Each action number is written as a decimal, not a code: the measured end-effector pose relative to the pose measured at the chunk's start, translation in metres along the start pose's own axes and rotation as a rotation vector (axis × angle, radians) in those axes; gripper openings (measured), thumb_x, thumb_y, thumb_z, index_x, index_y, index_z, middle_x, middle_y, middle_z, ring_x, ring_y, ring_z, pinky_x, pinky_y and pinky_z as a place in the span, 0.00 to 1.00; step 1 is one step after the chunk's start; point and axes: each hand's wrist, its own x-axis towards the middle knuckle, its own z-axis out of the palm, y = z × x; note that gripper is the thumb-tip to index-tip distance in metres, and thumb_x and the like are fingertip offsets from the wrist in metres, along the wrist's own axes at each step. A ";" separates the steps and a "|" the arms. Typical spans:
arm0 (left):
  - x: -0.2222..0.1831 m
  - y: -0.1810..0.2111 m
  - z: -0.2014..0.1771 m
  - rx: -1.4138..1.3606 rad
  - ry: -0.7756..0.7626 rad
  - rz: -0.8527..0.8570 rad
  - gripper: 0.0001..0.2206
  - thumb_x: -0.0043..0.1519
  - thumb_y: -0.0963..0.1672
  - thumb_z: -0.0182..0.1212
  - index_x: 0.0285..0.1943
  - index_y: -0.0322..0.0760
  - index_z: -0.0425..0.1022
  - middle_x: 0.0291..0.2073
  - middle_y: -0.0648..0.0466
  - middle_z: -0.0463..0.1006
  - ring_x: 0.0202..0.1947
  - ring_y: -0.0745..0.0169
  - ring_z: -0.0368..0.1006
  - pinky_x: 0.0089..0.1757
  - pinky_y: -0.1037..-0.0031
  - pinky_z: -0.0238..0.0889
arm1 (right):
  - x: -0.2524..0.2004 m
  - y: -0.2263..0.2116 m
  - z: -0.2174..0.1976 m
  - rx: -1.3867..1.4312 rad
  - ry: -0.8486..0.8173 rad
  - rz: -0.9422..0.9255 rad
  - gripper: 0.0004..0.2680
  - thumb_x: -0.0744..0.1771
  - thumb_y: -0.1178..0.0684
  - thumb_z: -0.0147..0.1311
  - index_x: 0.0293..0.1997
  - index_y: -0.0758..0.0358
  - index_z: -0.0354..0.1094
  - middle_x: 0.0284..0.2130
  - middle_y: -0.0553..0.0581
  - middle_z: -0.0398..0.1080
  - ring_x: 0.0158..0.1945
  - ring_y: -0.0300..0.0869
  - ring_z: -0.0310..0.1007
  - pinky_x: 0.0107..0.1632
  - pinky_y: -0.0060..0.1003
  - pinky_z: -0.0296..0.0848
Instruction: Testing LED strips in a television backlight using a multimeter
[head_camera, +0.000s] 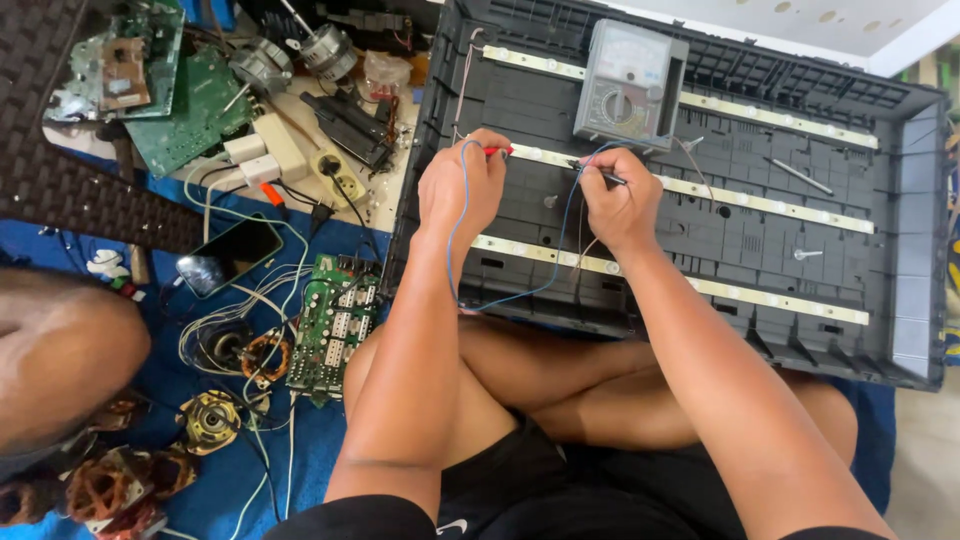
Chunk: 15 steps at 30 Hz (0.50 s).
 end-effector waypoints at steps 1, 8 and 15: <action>0.000 -0.001 0.001 -0.001 -0.001 0.000 0.08 0.66 0.48 0.53 0.49 0.59 0.77 0.37 0.49 0.83 0.43 0.37 0.79 0.45 0.51 0.74 | -0.001 0.000 0.000 -0.016 -0.008 -0.003 0.03 0.64 0.53 0.59 0.36 0.53 0.78 0.28 0.51 0.78 0.35 0.44 0.80 0.39 0.38 0.76; 0.002 -0.002 0.003 0.015 -0.018 -0.017 0.08 0.66 0.49 0.53 0.50 0.60 0.77 0.37 0.49 0.83 0.44 0.39 0.79 0.46 0.51 0.74 | -0.001 0.001 0.000 -0.028 -0.005 -0.024 0.03 0.64 0.53 0.60 0.37 0.51 0.80 0.25 0.52 0.77 0.33 0.43 0.78 0.38 0.37 0.75; -0.002 0.000 0.001 0.001 0.003 0.014 0.08 0.66 0.48 0.53 0.50 0.59 0.77 0.37 0.48 0.83 0.44 0.37 0.79 0.45 0.51 0.74 | -0.002 -0.002 -0.001 -0.014 -0.024 -0.013 0.04 0.64 0.52 0.59 0.37 0.50 0.80 0.26 0.51 0.77 0.34 0.45 0.79 0.40 0.38 0.76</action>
